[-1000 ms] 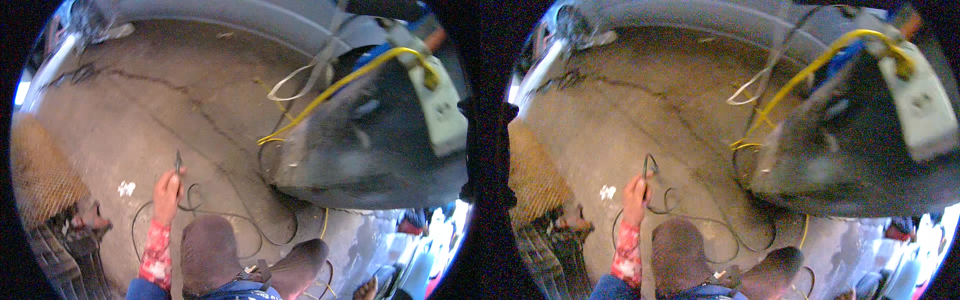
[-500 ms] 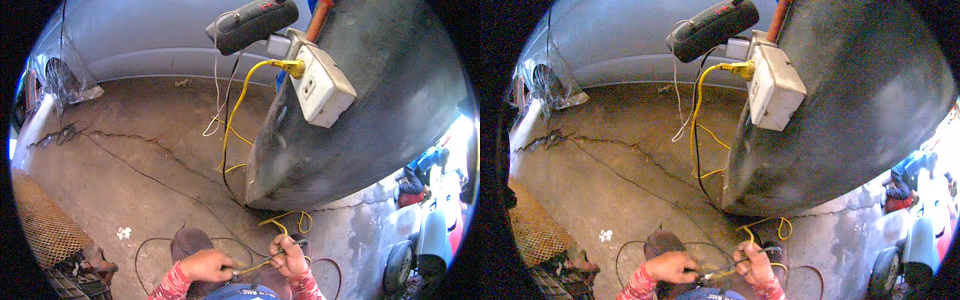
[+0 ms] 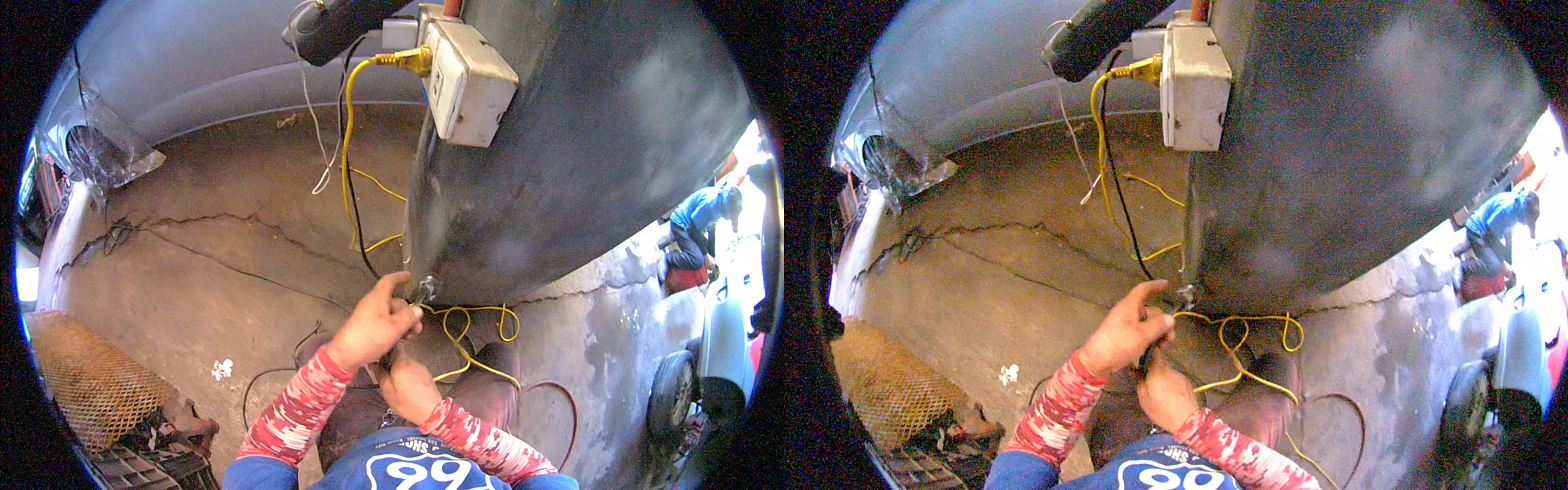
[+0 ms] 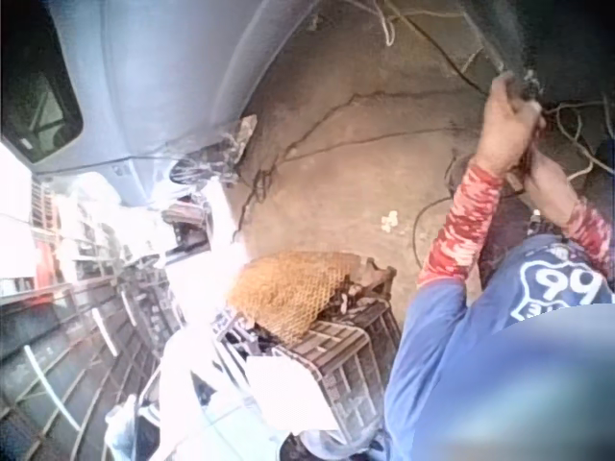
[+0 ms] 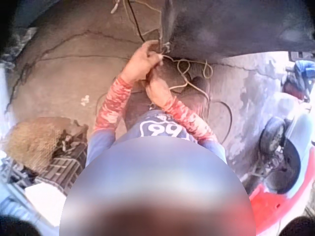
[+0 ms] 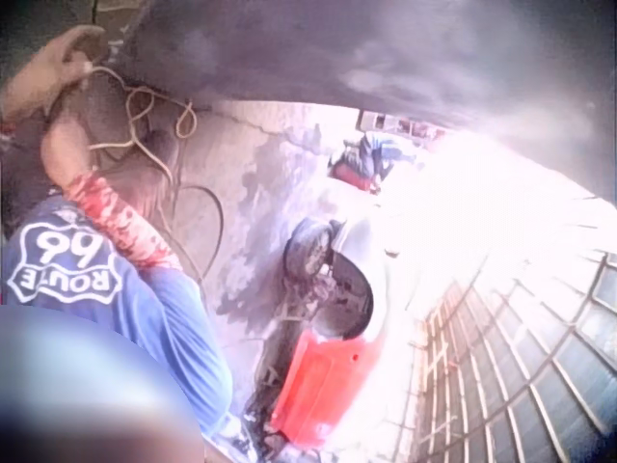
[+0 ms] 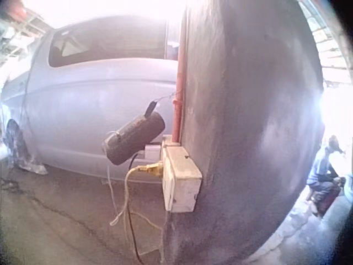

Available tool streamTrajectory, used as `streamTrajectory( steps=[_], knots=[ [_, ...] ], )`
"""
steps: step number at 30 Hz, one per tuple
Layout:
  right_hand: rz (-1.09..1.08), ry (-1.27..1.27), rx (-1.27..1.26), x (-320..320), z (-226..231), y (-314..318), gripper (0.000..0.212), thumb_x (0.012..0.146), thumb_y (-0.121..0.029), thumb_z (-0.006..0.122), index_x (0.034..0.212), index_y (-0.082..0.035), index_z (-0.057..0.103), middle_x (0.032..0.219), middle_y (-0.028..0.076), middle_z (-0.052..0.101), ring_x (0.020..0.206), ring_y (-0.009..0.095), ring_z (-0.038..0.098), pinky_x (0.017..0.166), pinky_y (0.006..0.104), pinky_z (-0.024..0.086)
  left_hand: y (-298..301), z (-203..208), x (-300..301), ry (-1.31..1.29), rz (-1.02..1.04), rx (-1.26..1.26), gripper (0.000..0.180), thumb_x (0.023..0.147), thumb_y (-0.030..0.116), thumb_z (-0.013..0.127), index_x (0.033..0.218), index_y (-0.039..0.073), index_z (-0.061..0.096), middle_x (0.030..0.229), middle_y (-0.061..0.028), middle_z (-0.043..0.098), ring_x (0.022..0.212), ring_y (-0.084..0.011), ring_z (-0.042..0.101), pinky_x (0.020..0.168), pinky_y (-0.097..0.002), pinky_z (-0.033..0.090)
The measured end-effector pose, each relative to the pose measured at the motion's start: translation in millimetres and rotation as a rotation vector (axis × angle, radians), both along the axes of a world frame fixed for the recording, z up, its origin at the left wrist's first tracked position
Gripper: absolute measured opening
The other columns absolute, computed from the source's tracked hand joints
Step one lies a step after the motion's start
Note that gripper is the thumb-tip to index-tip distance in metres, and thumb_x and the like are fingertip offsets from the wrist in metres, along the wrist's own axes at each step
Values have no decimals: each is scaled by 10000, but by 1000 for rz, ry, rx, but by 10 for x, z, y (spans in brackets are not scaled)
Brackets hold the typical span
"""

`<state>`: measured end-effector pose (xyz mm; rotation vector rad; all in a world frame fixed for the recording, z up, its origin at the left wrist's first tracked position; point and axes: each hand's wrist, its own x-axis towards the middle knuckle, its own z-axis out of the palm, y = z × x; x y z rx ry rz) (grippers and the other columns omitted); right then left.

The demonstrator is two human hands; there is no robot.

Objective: The person plugs in an angle grinder and a work light, then sands a red car fender to remove paint and smooth the surface. The person moves around the garage to set up tools before beginning the sanding task.

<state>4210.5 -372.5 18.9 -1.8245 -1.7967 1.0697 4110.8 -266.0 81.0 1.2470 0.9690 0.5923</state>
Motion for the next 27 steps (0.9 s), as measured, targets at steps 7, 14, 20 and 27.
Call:
streamTrajectory(
  steps=[7,14,20,27],
  knots=[
    [-140,200,72,494,67,-220,395,961,-405,683,996,-28,572,883,191,623,808,374,620,702,464,491,466,829,-598,-171,241,264,348,991,296,688,1221,35,683,816,77,613,611,1,430,506,-193,326],
    [-933,614,332,1723,198,-803,373,1045,-426,554,807,-149,475,598,-29,423,428,63,342,369,234,254,1049,1457,-452,-199,211,810,268,1007,221,641,1075,-35,682,856,-16,670,766,-85,560,683,-270,473],
    [-1119,664,584,2028,598,-1102,377,1056,-446,513,809,-170,443,614,-30,413,422,67,325,368,235,254,1384,1439,-257,-201,245,1031,234,995,183,624,1086,-28,671,872,-107,697,799,-138,606,751,-320,506],
    [-998,504,813,2284,1075,-323,174,1020,-284,597,1020,-119,545,734,-21,507,544,66,428,466,230,346,1508,1401,-240,-270,250,1069,244,986,171,620,1102,-36,677,933,-138,731,855,-167,663,799,-336,525]
  ],
)
